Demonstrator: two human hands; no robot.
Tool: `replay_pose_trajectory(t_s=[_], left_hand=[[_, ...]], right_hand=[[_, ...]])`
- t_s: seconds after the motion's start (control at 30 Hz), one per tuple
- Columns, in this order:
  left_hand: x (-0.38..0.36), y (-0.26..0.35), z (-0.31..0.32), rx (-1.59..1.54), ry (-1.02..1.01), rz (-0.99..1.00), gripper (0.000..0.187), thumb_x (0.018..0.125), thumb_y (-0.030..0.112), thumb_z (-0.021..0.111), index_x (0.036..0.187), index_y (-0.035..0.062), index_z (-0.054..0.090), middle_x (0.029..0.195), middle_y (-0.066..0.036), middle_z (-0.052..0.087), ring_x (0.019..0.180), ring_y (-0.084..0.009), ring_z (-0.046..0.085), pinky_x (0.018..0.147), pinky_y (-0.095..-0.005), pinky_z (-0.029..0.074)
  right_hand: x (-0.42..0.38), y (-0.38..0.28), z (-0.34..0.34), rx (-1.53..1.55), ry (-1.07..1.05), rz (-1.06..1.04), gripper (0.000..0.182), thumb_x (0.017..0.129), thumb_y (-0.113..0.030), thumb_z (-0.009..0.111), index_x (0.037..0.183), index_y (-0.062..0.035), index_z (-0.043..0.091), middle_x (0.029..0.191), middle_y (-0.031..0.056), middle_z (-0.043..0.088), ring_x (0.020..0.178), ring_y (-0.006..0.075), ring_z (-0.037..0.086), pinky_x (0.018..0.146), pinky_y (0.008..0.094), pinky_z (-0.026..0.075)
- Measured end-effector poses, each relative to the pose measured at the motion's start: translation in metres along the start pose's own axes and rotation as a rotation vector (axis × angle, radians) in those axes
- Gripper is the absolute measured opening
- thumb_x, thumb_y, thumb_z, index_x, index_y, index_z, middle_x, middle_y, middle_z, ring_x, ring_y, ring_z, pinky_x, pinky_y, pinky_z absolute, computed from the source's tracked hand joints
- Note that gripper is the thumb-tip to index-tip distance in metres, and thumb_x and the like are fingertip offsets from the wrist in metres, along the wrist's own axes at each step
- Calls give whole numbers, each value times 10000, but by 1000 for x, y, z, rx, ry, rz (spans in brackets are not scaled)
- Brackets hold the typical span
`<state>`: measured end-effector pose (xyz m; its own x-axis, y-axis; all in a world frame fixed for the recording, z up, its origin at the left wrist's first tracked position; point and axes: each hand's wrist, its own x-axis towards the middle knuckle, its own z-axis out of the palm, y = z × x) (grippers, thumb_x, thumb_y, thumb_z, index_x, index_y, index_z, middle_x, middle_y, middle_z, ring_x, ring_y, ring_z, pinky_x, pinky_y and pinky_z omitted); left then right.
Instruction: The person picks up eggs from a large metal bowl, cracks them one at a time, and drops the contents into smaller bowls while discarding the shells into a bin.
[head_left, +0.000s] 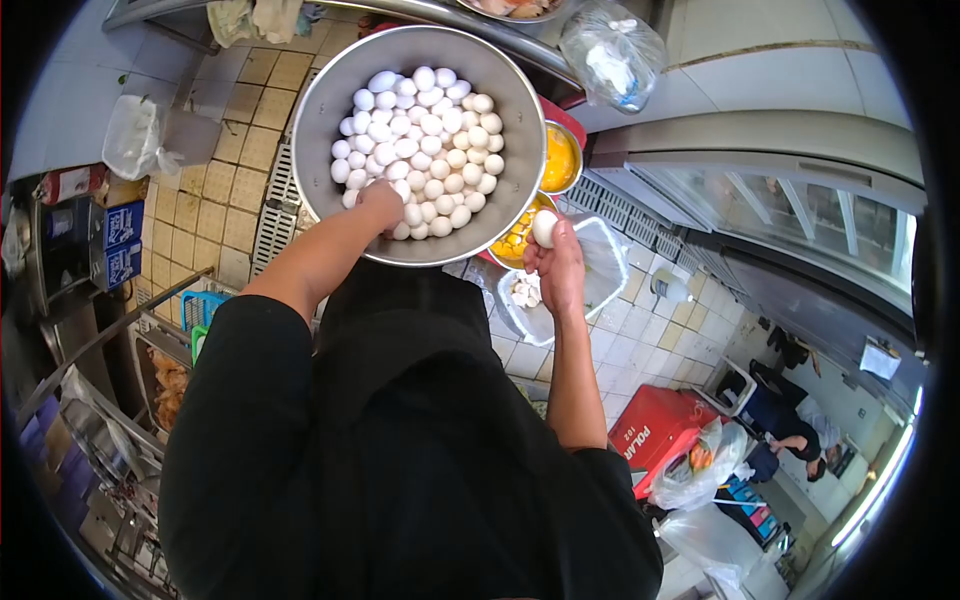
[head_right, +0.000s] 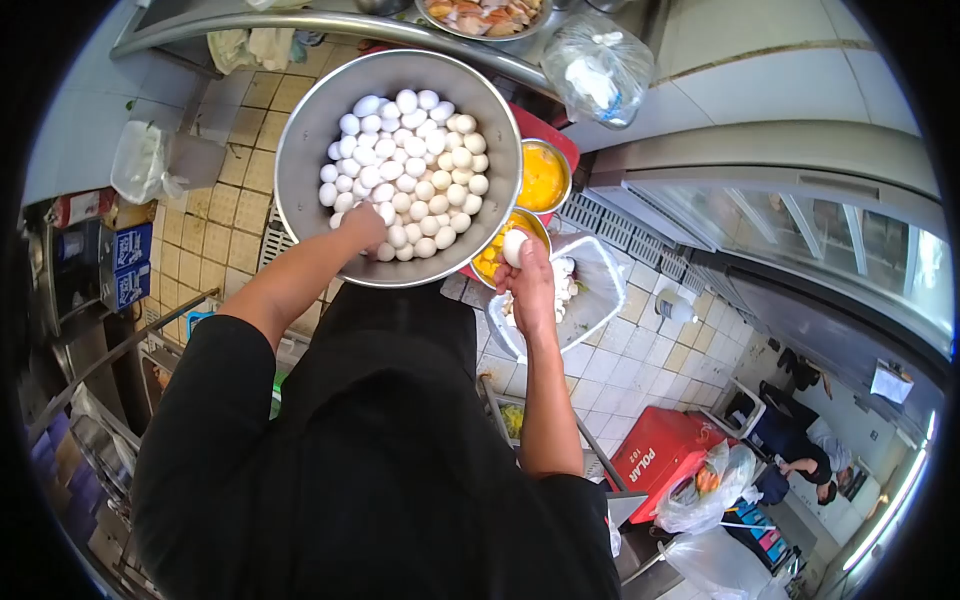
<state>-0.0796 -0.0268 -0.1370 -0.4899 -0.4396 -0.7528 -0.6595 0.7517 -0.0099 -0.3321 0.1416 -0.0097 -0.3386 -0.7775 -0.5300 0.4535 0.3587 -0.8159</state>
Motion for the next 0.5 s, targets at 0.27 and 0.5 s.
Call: replay_pose_trajectory(t_s=[0.27, 0.5], left_hand=[[38, 10, 14, 105, -194, -114, 394, 716, 285, 843, 1063, 111, 775, 1149, -90, 658, 1019, -240, 651, 566, -389, 586], [24, 2, -1, 162, -195, -46, 459, 731, 377, 801, 1067, 66, 769, 1039, -88, 717, 917, -227, 697, 560, -383, 591]], right_hand=[[7, 27, 16, -998, 152, -768, 446, 899, -160, 737, 1260, 15, 544, 1045, 182, 658, 938, 363, 668, 807, 434, 540], [-6, 35, 11, -502, 192, -431, 445, 885, -99, 732, 1273, -1, 537, 1060, 195, 658, 966, 296, 678, 837, 382, 541]])
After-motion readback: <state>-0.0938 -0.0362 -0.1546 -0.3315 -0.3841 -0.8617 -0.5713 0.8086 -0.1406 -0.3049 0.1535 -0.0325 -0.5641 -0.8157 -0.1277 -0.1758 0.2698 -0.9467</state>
